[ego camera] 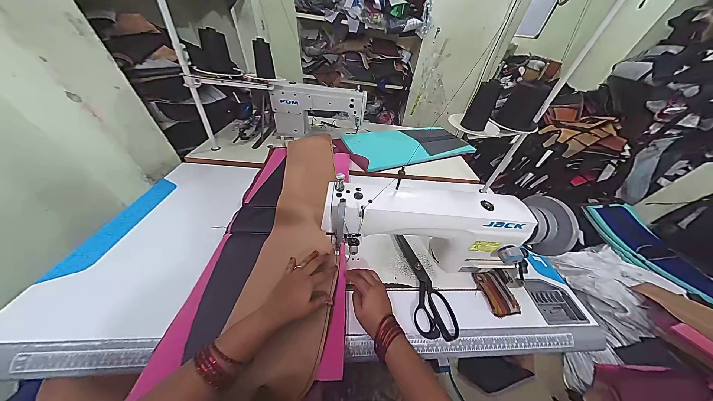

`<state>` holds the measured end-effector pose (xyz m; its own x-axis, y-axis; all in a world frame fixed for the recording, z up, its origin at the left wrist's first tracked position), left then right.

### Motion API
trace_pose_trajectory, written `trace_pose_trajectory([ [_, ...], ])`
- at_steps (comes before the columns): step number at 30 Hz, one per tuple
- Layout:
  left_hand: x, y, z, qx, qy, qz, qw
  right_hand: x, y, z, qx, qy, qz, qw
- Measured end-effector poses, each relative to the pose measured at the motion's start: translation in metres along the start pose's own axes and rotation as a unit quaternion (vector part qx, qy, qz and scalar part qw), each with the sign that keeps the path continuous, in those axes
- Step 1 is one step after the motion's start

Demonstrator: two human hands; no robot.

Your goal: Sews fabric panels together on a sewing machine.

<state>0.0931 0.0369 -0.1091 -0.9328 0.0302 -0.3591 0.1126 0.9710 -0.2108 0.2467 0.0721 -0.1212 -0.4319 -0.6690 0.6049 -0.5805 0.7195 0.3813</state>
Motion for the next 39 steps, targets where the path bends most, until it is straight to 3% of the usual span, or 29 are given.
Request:
trace_pose_trajectory([
  [4,-0.004,-0.011,0.004,-0.069,0.023,0.000,0.997,0.012,-0.005,0.000,-0.056,-0.004,-0.102,0.993],
  [8,-0.016,-0.025,0.014,-0.189,0.039,0.067,0.979,0.017,-0.005,0.011,0.018,-0.038,-0.113,0.993],
  [20,-0.018,-0.008,0.010,-0.078,0.044,0.001,0.996,0.021,0.005,0.016,0.015,-0.118,-0.058,0.991],
  [30,-0.014,0.026,-0.006,-0.033,0.017,-0.042,0.998,0.001,0.038,0.021,0.126,-0.093,0.035,0.987],
  [34,-0.021,0.033,-0.021,0.000,0.017,-0.120,0.993,-0.001,0.035,0.010,0.032,-0.014,0.041,0.999],
  [39,-0.019,0.043,-0.028,0.018,0.012,-0.157,0.987,-0.006,0.035,0.010,0.038,-0.082,0.061,0.994],
])
Point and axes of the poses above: each hand's wrist, its own y-axis towards the middle knuckle, its own z-axis out of the palm, x = y × z, the point moved 7 cm from there along y, towards the middle knuckle, and after that the axes turned 4 degrees about -z, right-handed, at the moved point
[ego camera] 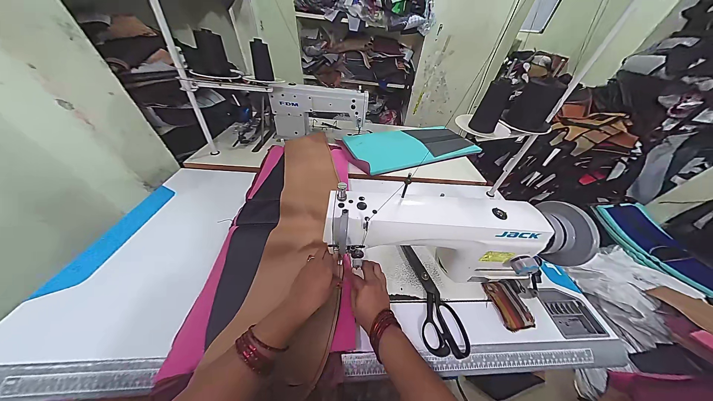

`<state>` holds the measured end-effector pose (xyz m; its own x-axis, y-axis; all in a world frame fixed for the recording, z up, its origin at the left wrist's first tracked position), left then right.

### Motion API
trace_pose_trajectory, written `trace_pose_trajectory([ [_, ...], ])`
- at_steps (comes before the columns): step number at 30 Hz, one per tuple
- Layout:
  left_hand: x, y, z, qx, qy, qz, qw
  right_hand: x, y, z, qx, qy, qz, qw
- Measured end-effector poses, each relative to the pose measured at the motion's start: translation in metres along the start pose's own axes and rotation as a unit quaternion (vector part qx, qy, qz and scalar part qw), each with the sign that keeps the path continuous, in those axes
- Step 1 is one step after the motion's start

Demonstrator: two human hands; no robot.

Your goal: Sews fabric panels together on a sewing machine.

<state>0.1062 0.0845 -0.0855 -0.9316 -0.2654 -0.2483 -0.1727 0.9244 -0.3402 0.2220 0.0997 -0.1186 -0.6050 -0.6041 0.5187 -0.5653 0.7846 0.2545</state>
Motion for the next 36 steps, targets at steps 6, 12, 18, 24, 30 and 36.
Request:
trace_pose_trajectory([
  [6,0.004,0.017,0.000,0.002,0.014,-0.016,1.000,-0.009,0.013,0.003,0.059,0.005,0.070,0.996],
  [12,0.012,0.012,0.003,-0.074,-0.003,0.024,0.997,-0.015,-0.005,0.001,0.057,0.033,0.129,0.990],
  [18,-0.003,-0.080,0.043,-0.295,-0.022,0.232,0.927,0.000,-0.061,-0.002,0.009,0.022,0.077,0.997],
  [24,-0.021,-0.094,0.058,-0.426,0.078,0.259,0.864,-0.004,-0.061,-0.006,-0.022,0.097,0.067,0.993],
  [30,0.008,-0.083,0.013,-0.301,-0.176,0.166,0.923,-0.002,-0.075,-0.002,-0.015,0.364,0.182,0.913],
  [36,0.009,-0.080,0.010,-0.266,-0.202,0.164,0.928,0.012,-0.059,0.018,0.058,0.597,0.290,0.745],
])
Point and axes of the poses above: each hand's wrist, its own y-axis towards the middle knuckle, its own z-axis out of the palm, x = y × z, the point moved 7 cm from there along y, towards the middle knuckle, and after that the axes turned 4 degrees about -z, right-handed, at the moved point
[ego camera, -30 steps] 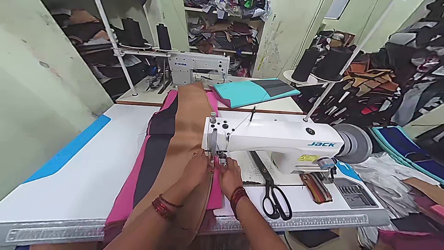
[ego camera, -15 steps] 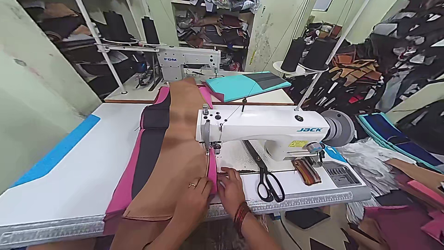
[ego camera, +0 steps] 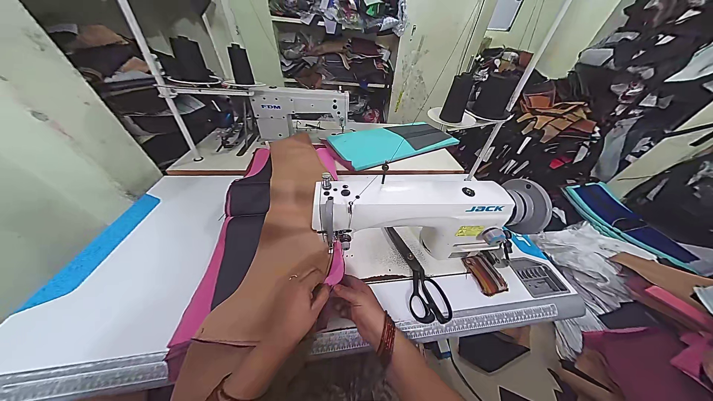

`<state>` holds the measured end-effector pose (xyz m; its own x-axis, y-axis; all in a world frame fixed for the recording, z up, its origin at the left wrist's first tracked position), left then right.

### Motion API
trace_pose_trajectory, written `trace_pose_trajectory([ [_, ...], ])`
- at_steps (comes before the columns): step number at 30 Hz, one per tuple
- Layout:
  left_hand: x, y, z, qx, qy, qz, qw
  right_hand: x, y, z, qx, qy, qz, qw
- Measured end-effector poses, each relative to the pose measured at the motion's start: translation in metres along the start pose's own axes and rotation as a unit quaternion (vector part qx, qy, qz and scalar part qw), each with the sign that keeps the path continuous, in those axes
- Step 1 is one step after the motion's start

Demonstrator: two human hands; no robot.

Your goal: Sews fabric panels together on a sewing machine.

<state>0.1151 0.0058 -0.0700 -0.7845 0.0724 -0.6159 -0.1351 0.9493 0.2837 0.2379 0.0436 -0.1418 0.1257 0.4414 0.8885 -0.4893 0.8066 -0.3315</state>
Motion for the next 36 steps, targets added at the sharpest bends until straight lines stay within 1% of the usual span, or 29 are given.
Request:
trace_pose_trajectory([
  [2,-0.003,-0.007,0.002,0.034,-0.004,0.026,0.999,0.001,-0.001,-0.008,-0.029,-0.013,-0.028,0.999],
  [3,-0.004,-0.012,0.002,0.034,-0.003,0.050,0.998,0.001,-0.004,-0.013,-0.035,-0.024,-0.034,0.999],
  [5,-0.002,-0.026,-0.001,-0.007,0.026,0.097,0.995,-0.001,-0.015,-0.024,-0.049,-0.054,-0.055,0.996],
  [6,0.002,-0.033,-0.003,-0.030,0.054,0.107,0.992,0.000,-0.020,-0.031,-0.063,-0.082,-0.071,0.992],
  [7,0.008,-0.040,-0.005,-0.053,0.089,0.113,0.988,0.003,-0.025,-0.038,-0.081,-0.128,-0.101,0.983],
  [8,0.014,-0.045,-0.005,-0.062,0.117,0.117,0.984,0.007,-0.030,-0.044,-0.102,-0.187,-0.151,0.965],
  [9,0.021,-0.049,-0.005,-0.066,0.139,0.119,0.981,0.012,-0.035,-0.046,-0.121,-0.253,-0.216,0.935],
  [10,0.027,-0.051,-0.003,-0.062,0.150,0.121,0.979,0.018,-0.039,-0.042,-0.129,-0.322,-0.287,0.893],
  [11,0.031,-0.054,-0.001,-0.051,0.152,0.123,0.979,0.025,-0.042,-0.032,-0.118,-0.385,-0.352,0.845],
  [12,0.034,-0.055,0.001,-0.040,0.149,0.123,0.980,0.029,-0.043,-0.020,-0.086,-0.436,-0.399,0.802],
  [14,0.038,-0.059,-0.002,-0.025,0.137,0.099,0.985,0.027,-0.037,0.004,-0.014,-0.515,-0.456,0.725],
  [15,0.041,-0.061,-0.010,-0.027,0.132,0.064,0.989,0.021,-0.031,0.012,0.008,-0.548,-0.468,0.693],
  [16,0.045,-0.064,-0.022,-0.045,0.142,0.021,0.989,0.014,-0.026,0.017,0.014,-0.569,-0.478,0.669],
  [17,0.053,-0.068,-0.036,-0.063,0.164,-0.035,0.984,0.008,-0.023,0.019,0.007,-0.578,-0.490,0.652],
  [19,0.075,-0.080,-0.063,-0.082,0.195,-0.156,0.965,0.002,-0.021,0.020,-0.016,-0.593,-0.501,0.630],
  [21,0.096,-0.097,-0.080,-0.084,0.195,-0.229,0.950,0.000,-0.022,0.021,-0.030,-0.606,-0.504,0.615],
  [22,0.104,-0.104,-0.083,-0.078,0.190,-0.250,0.946,0.000,-0.022,0.022,-0.034,-0.613,-0.501,0.610],
  [23,0.108,-0.111,-0.084,-0.059,0.175,-0.275,0.944,0.001,-0.021,0.024,-0.034,-0.621,-0.495,0.606],
  [25,0.115,-0.119,-0.082,-0.005,0.096,-0.335,0.937,0.005,-0.020,0.027,-0.031,-0.633,-0.489,0.600],
  [26,0.117,-0.121,-0.080,0.012,0.053,-0.345,0.937,0.006,-0.019,0.028,-0.029,-0.633,-0.488,0.600],
  [27,0.120,-0.121,-0.080,0.018,0.013,-0.339,0.940,0.007,-0.017,0.027,-0.028,-0.630,-0.487,0.604],
  [29,0.117,-0.115,-0.088,-0.013,-0.005,-0.287,0.958,0.006,-0.017,0.028,-0.030,-0.626,-0.494,0.603],
  [31,0.103,-0.095,-0.104,-0.091,0.076,-0.195,0.974,0.006,-0.017,0.028,-0.039,-0.638,-0.503,0.582],
  [32,0.097,-0.081,-0.111,-0.126,0.122,-0.155,0.972,0.005,-0.018,0.027,-0.043,-0.639,-0.507,0.576],
  [33,0.094,-0.066,-0.114,-0.143,0.161,-0.128,0.968,0.004,-0.019,0.027,-0.044,-0.640,-0.510,0.573],
  [34,0.095,-0.050,-0.115,-0.145,0.184,-0.106,0.966,0.004,-0.019,0.027,-0.044,-0.641,-0.512,0.570],
  [36,0.102,-0.019,-0.113,-0.112,0.194,-0.095,0.970,0.005,-0.019,0.027,-0.052,-0.639,-0.519,0.565],
])
Point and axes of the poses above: each hand's wrist, its own y-axis towards the middle knuckle, its own z-axis out of the palm, x = y × z, the point moved 7 cm from there along y, towards the middle knuckle, and after that the axes turned 4 degrees about -z, right-handed, at the moved point
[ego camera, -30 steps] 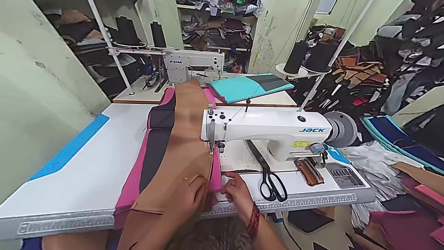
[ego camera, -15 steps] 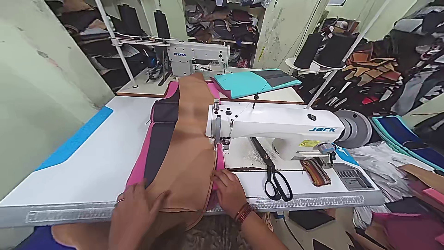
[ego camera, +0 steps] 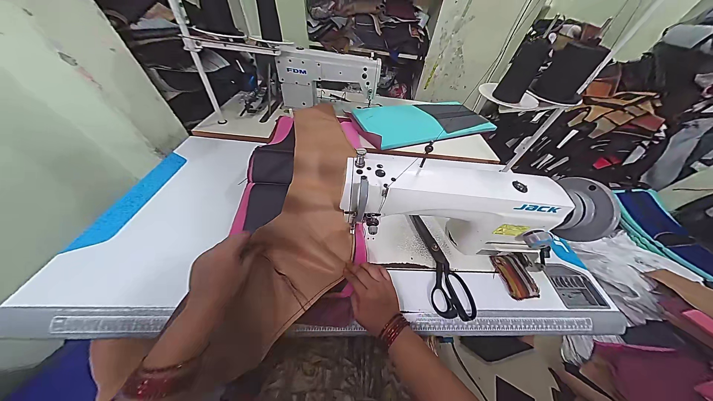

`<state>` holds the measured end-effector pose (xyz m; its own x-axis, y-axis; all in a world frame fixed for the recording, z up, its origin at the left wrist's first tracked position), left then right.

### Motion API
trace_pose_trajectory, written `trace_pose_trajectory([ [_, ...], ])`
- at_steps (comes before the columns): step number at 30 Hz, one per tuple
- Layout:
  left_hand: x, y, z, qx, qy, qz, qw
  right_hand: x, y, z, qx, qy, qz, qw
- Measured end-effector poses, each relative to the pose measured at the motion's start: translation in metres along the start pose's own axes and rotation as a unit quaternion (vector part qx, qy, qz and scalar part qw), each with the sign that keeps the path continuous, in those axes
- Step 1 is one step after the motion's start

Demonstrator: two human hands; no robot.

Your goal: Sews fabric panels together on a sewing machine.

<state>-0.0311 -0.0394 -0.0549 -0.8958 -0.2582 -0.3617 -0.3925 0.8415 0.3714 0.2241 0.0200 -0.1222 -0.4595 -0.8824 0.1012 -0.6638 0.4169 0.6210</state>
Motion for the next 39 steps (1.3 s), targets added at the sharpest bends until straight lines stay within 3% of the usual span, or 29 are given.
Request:
trace_pose_trajectory([
  [4,0.020,0.013,0.023,0.133,-0.038,-0.043,0.989,-0.001,-0.006,0.000,-0.037,-0.009,-0.014,0.999],
  [7,0.039,-0.003,0.036,0.178,-0.049,-0.046,0.982,0.000,-0.007,-0.002,-0.040,-0.006,-0.013,0.999],
  [15,0.054,-0.001,0.046,0.079,-0.107,0.137,0.982,0.012,-0.007,0.001,-0.027,-0.048,-0.003,0.998],
  [25,0.061,0.015,0.060,0.118,-0.134,0.104,0.978,0.017,0.002,0.005,-0.029,-0.106,0.013,0.994],
  [39,0.061,0.034,0.068,0.108,-0.135,0.092,0.981,0.003,0.023,0.009,0.003,-0.113,0.052,0.992],
])
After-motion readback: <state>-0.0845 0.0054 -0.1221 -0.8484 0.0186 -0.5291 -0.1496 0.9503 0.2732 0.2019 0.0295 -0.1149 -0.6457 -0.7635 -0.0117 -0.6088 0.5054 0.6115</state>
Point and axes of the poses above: each hand's wrist, its own y-axis towards the middle knuckle, its own z-axis out of the palm, x = y × z, the point moved 7 cm from there along y, towards the middle knuckle, and after that the axes turned 4 degrees about -z, right-handed, at the moved point
